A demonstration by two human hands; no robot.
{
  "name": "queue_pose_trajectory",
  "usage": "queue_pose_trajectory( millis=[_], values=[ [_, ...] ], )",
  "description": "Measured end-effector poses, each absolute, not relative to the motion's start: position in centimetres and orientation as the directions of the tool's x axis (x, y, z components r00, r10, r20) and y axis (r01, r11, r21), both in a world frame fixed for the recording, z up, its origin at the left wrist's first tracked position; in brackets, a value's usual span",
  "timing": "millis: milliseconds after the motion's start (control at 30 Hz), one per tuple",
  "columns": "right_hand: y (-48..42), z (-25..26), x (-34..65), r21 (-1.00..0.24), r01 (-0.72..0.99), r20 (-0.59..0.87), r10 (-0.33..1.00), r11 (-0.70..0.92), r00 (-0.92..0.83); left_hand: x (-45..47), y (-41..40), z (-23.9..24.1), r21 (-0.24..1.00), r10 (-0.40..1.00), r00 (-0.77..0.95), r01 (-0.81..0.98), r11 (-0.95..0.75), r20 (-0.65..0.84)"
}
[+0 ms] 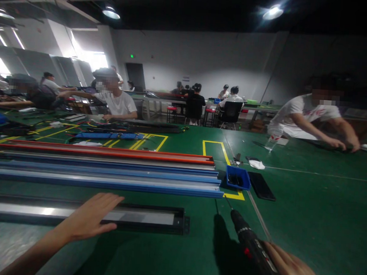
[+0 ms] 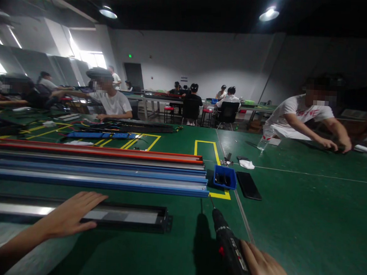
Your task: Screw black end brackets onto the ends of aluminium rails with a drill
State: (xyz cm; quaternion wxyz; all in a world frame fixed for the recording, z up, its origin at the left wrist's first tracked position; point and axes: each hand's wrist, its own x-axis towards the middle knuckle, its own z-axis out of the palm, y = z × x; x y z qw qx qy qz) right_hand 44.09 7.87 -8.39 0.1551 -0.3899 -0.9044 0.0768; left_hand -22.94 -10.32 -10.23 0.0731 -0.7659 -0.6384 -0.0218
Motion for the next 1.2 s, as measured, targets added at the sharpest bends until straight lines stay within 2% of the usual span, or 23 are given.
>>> queue_pose_trajectory(
  millis=[133,233,567,767,833,933,1067,1133,1200],
  values=[
    [7.7,-8.9,42.2,-0.067,0.627,0.338,0.609,0.776,-0.718,-22.6,-9.8,-10.0,-0.059,0.986,0.148,0.988,-0.143,0.080],
    [7.7,-8.6,40.6,-0.007,0.630,0.360,0.590,0.776,-0.723,-22.0,-9.4,-9.9,-0.056,0.986,0.146,0.988,-0.141,0.080],
    [8.8,-8.7,39.9,-0.023,0.667,0.346,0.631,0.745,-0.694,-21.6,-9.2,-9.8,-0.101,0.988,0.139,0.986,-0.132,0.066],
    [10.0,-8.9,40.6,-0.042,0.658,0.272,0.642,0.752,-0.717,-21.5,-9.4,-9.9,-0.130,0.987,0.155,0.981,-0.148,0.050],
    [10.2,-8.6,40.7,-0.092,0.662,0.238,0.662,0.744,-0.711,-21.4,-9.4,-9.8,-0.124,0.988,0.150,0.982,-0.143,0.047],
    [10.0,-7.8,40.6,-0.245,0.687,0.208,0.729,0.684,-0.652,-21.1,-9.5,-9.7,-0.107,0.987,0.147,0.984,-0.139,0.067],
    [9.9,-6.2,41.2,-0.521,0.731,0.108,0.883,0.441,-0.456,-20.7,-9.5,-9.5,-0.091,0.986,0.150,0.985,-0.144,0.071],
    [10.0,-5.7,42.2,-0.661,0.685,0.048,0.929,0.305,-0.367,-20.5,-9.6,-9.4,-0.085,0.987,0.146,0.986,-0.140,0.065],
    [10.0,-5.6,43.4,-0.761,0.618,0.049,0.968,0.195,-0.245,-20.3,-9.6,-9.4,-0.077,0.988,0.141,0.988,-0.136,0.064]
  ],
)
